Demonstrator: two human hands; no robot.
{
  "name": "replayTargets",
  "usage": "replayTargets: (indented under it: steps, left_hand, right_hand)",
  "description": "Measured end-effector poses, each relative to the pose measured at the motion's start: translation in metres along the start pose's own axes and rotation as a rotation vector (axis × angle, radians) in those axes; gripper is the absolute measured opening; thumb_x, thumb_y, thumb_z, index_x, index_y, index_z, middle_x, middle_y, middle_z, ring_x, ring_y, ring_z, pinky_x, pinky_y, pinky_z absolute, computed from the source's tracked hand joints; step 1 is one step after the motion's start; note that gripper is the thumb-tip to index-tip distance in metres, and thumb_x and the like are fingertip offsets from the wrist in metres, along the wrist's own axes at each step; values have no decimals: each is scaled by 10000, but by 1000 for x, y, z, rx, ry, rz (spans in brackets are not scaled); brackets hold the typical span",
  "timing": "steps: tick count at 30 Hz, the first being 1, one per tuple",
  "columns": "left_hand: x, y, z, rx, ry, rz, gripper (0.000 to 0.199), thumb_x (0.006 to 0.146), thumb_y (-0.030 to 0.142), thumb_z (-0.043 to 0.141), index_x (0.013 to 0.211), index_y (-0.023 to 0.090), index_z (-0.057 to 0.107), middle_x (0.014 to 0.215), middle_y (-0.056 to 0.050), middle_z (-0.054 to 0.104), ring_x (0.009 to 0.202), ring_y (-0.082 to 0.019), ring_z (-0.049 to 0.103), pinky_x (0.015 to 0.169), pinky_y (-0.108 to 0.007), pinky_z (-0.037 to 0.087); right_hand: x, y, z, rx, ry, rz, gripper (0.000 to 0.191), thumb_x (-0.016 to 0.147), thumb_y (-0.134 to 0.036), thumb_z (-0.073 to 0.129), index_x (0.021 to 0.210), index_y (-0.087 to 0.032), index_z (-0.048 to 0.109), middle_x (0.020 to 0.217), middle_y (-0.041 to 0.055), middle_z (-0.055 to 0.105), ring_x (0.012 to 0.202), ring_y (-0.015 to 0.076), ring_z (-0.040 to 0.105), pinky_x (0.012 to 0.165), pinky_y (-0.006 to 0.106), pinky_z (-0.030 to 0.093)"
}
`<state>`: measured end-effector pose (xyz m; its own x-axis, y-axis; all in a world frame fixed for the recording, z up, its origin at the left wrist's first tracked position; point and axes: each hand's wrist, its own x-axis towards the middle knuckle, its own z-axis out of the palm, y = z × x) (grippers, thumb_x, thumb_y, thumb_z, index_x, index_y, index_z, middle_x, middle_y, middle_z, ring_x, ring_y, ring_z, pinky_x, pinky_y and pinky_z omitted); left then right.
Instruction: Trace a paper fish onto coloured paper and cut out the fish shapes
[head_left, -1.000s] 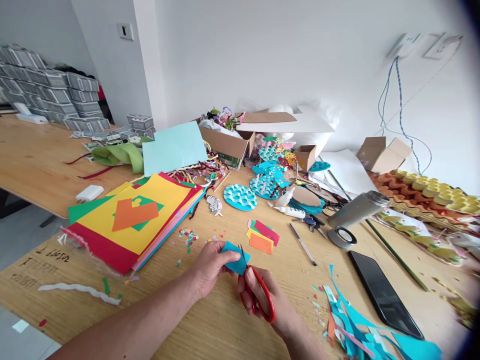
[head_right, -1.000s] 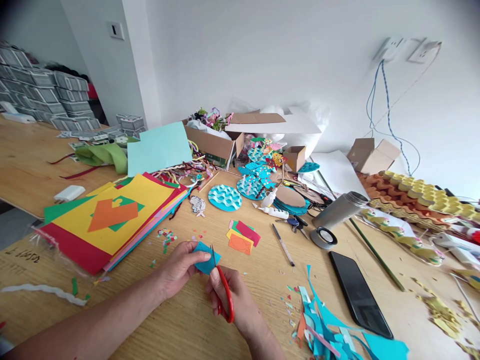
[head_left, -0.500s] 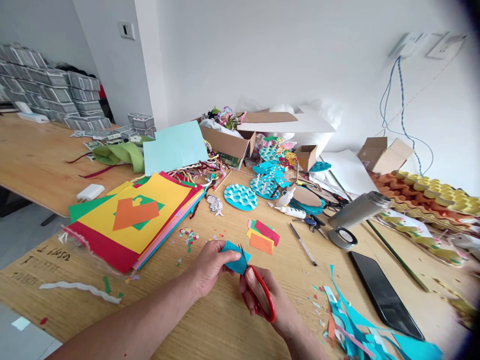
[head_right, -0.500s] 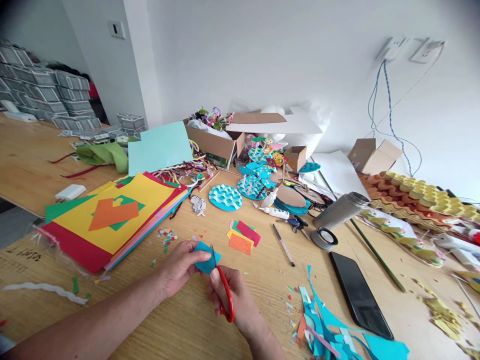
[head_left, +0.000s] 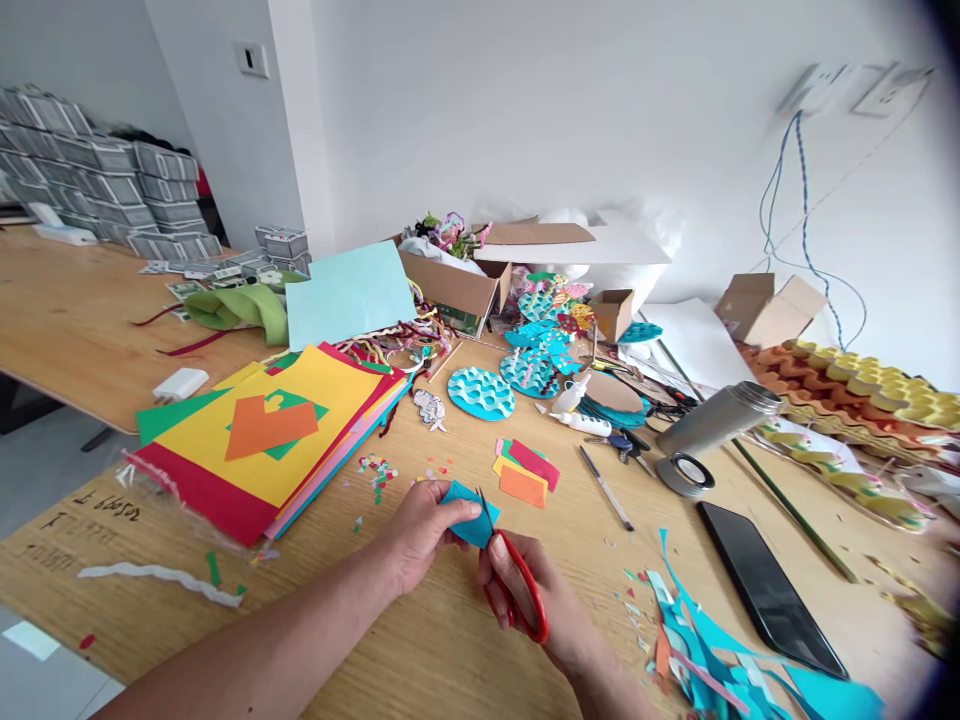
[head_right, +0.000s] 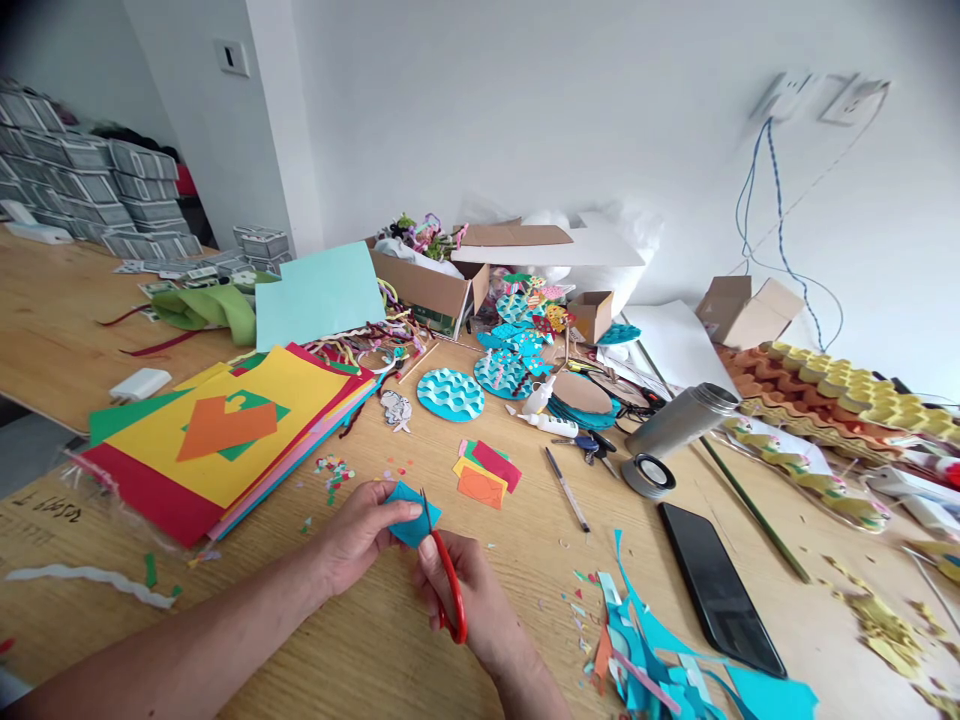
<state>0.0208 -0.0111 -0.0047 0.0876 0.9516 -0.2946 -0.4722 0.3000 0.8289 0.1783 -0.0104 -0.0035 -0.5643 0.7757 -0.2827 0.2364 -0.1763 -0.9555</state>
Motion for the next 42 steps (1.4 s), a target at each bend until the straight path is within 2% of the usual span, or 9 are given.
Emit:
replayTargets:
  steps: [6, 15, 29, 42]
  left_hand:
    - [1, -1, -2, 14, -34, 4, 187, 626, 304, 726, 678, 134, 668, 614, -7, 611, 588, -117, 520, 602, -245, 392]
    - [0, 1, -1, -3, -43, 6, 151, 619, 275, 725, 637, 149, 644, 603, -3, 614, 576, -116, 517, 593, -247, 381]
    - [0, 5, -2, 21, -71, -8, 169, 604, 276, 732, 620, 145, 628, 586, 10, 595, 567, -109, 498, 588, -245, 372]
    - [0, 7, -3, 37, -55, -23, 182, 572, 282, 744, 618, 137, 643, 573, 2, 600, 553, -109, 504, 576, -242, 384]
  right_hand:
    - [2, 5, -1, 7, -10, 0, 613, 766, -778, 433, 682, -177, 520, 424, -52, 441, 356, 67, 353, 380, 206, 244]
    - [-3, -7, -3, -41, -13, 27, 605, 782, -762, 429, 693, -171, 519, 442, -53, 434, 391, 81, 391, 420, 217, 266]
    - [-4, -8, -4, -53, -36, 13, 605, 776, -761, 440, 691, -166, 508, 462, -54, 444, 397, 73, 389, 422, 211, 262]
    - [-4, -9, -4, -64, -47, 8, 616, 753, -785, 439, 656, -178, 488, 450, -55, 429, 393, 73, 381, 414, 211, 269]
